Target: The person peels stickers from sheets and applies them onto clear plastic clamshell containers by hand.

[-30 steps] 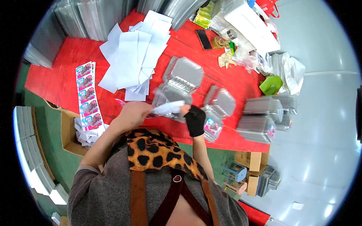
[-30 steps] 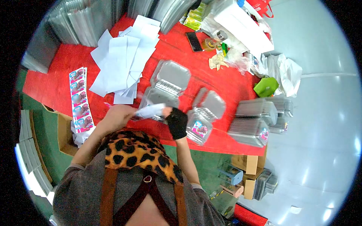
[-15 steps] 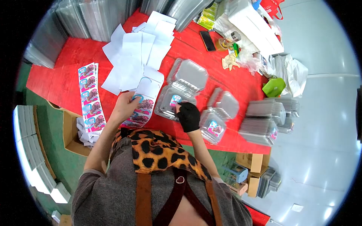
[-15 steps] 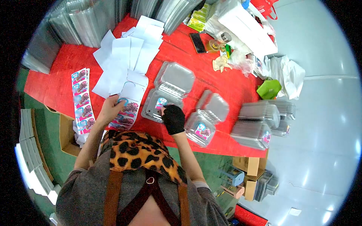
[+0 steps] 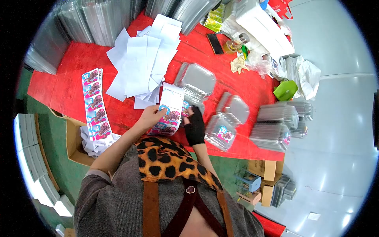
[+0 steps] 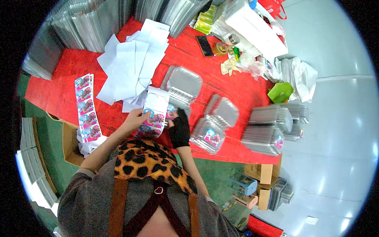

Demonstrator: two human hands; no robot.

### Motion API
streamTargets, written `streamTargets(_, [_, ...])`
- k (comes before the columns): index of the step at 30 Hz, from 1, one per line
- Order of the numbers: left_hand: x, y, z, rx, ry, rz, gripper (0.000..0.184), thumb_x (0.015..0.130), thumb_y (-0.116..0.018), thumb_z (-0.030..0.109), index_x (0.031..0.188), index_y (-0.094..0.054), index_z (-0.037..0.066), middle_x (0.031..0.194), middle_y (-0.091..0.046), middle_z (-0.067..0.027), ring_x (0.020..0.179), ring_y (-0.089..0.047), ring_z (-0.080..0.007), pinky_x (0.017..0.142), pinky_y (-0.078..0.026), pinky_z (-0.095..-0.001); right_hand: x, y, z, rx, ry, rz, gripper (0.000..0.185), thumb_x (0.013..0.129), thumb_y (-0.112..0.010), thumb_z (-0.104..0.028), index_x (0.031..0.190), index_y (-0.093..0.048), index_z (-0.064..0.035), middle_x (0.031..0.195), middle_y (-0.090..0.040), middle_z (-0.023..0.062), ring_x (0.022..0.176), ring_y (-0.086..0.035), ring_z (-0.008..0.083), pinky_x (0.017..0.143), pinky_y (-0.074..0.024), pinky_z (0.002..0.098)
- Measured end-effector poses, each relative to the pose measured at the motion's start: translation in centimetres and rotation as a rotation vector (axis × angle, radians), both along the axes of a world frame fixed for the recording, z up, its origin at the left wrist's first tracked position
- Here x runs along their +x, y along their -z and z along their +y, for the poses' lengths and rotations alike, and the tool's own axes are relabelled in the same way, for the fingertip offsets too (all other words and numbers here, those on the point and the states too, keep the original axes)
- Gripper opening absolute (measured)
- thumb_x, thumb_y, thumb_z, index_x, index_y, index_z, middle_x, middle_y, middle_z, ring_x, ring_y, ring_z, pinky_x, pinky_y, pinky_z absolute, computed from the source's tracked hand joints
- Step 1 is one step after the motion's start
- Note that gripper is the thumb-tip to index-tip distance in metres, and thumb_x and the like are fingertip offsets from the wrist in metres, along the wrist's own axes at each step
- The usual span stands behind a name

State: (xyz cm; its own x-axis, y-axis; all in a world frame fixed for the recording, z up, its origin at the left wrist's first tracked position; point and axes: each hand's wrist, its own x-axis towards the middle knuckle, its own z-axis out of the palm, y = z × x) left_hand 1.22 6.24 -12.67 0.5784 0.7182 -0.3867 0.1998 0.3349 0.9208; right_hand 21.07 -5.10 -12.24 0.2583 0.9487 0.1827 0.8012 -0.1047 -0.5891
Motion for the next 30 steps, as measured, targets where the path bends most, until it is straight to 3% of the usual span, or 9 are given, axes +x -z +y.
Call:
streamTargets(3, [-0.1, 0.1, -0.2, 0.080, 0.048, 0.023, 0.038, 0.091, -0.059, 0.031, 0.097, -0.064, -0.007, 0.080, -0.066, -0.0097, 0.072, -0.059, -0.0126, 0.066, -0.048, -0.0309, 1.0, -0.6, -1.9, -0.009, 0.342, 0.164, 0.050, 0.090, -0.058, -0.028, 0.128, -0.050, 0.0027, 0.133, -0.049, 0.0257, 0.120, -0.050, 0.0394, 0.102, -0.0395, 0.0433])
streamTargets(5, [-0.1, 1.3, -0.1, 0.136, 0.088, 0.044, 0.039, 0.090, -0.059, 0.032, 0.097, -0.064, -0.007, 0.079, -0.065, -0.0110, 0.070, -0.059, -0.0142, 0.065, -0.048, -0.0319, 3.7, 1.9, -3.8, -0.252, 0.429, 0.144, 0.051, 0.090, -0.058, -0.034, 0.124, -0.054, 0.0041, 0.123, -0.057, 0.0251, 0.113, -0.056, 0.0369, 0.096, -0.0442, 0.0409])
streamTargets(6, [-0.2, 0.6, 0.0, 0.151, 0.122, 0.075, 0.039, 0.090, -0.059, 0.032, 0.097, -0.064, -0.006, 0.079, -0.065, -0.0118, 0.070, -0.059, -0.0153, 0.065, -0.048, -0.0322, 4.0, 2.0, -4.2, -0.260, 0.435, 0.203, 0.049, 0.091, -0.057, -0.037, 0.117, -0.059, 0.0049, 0.112, -0.063, 0.0238, 0.109, -0.059, 0.0341, 0.093, -0.0460, 0.0382])
streamTargets(13, [-0.1, -3.4, -0.2, 0.257, 0.197, 0.129, 0.036, 0.090, -0.058, 0.029, 0.097, -0.065, -0.005, 0.081, -0.067, -0.0141, 0.072, -0.062, -0.0195, 0.069, -0.048, -0.0328, 5.5, 2.8, -5.7, -0.329, 0.444, 0.566, 0.047, 0.094, -0.054, -0.037, 0.116, -0.061, 0.0034, 0.108, -0.066, 0.0177, 0.102, -0.062, 0.0274, 0.090, -0.0459, 0.0347])
streamTargets(16, [-0.1, -3.6, -0.3, 0.204, 0.180, 0.091, 0.035, 0.090, -0.058, 0.028, 0.097, -0.065, -0.005, 0.082, -0.068, -0.0134, 0.073, -0.063, -0.0187, 0.070, -0.048, -0.0328, 5.9, 2.9, -5.7, -0.220, 0.493, 0.766, 0.042, 0.092, -0.060, -0.039, 0.116, -0.064, -0.0047, 0.098, -0.064, 0.0018, 0.087, -0.057, 0.0114, 0.077, -0.0459, 0.0258])
streamTargets(20, [-0.2, -3.4, -0.2, 0.096, 0.096, 0.020, 0.033, 0.091, -0.060, 0.027, 0.096, -0.066, -0.005, 0.083, -0.069, -0.0115, 0.075, -0.063, -0.0152, 0.069, -0.049, -0.0307, 7.3, 2.7, -5.7, -0.097, 0.508, 0.678, 0.045, 0.092, -0.061, -0.041, 0.119, -0.063, -0.0055, 0.099, -0.064, 0.0008, 0.085, -0.056, 0.0094, 0.074, -0.0460, 0.0251])
streamTargets(24, [-0.2, -4.2, 1.0, -0.305, -0.146, -0.206, 0.031, 0.091, -0.063, 0.023, 0.102, -0.064, -0.005, 0.090, -0.069, -0.0119, 0.076, -0.066, -0.0140, 0.065, -0.053, -0.0279, 8.7, 0.7, -5.2, -0.058, 0.682, 1.045, 0.045, 0.091, -0.058, -0.045, 0.114, -0.060, -0.0064, 0.102, -0.066, 0.0076, 0.085, -0.063, 0.0171, 0.068, -0.0515, 0.0325])
streamTargets(27, [0.0, -4.1, 2.1, -0.571, -0.299, -0.287, 0.032, 0.090, -0.063, 0.021, 0.106, -0.060, -0.007, 0.094, -0.068, -0.0133, 0.077, -0.067, -0.0177, 0.065, -0.055, -0.0310, 10.8, 2.0, -5.1, -0.089, 0.166, 1.976, 0.052, 0.093, -0.054, -0.048, 0.116, -0.058, -0.0025, 0.105, -0.065, 0.0130, 0.085, -0.063, 0.0237, 0.072, -0.0515, 0.0357])
streamTargets(30, [0.0, -4.2, 2.5, -0.632, -0.395, -0.293, 0.031, 0.089, -0.060, 0.019, 0.108, -0.059, -0.007, 0.095, -0.068, -0.0137, 0.078, -0.068, -0.0213, 0.067, -0.056, -0.0336, 7.5, -1.7, -2.2, -0.093, 0.324, 1.859, 0.055, 0.093, -0.052, -0.046, 0.124, -0.053, -0.0006, 0.109, -0.063, 0.0144, 0.090, -0.063, 0.0276, 0.077, -0.0524, 0.0365])
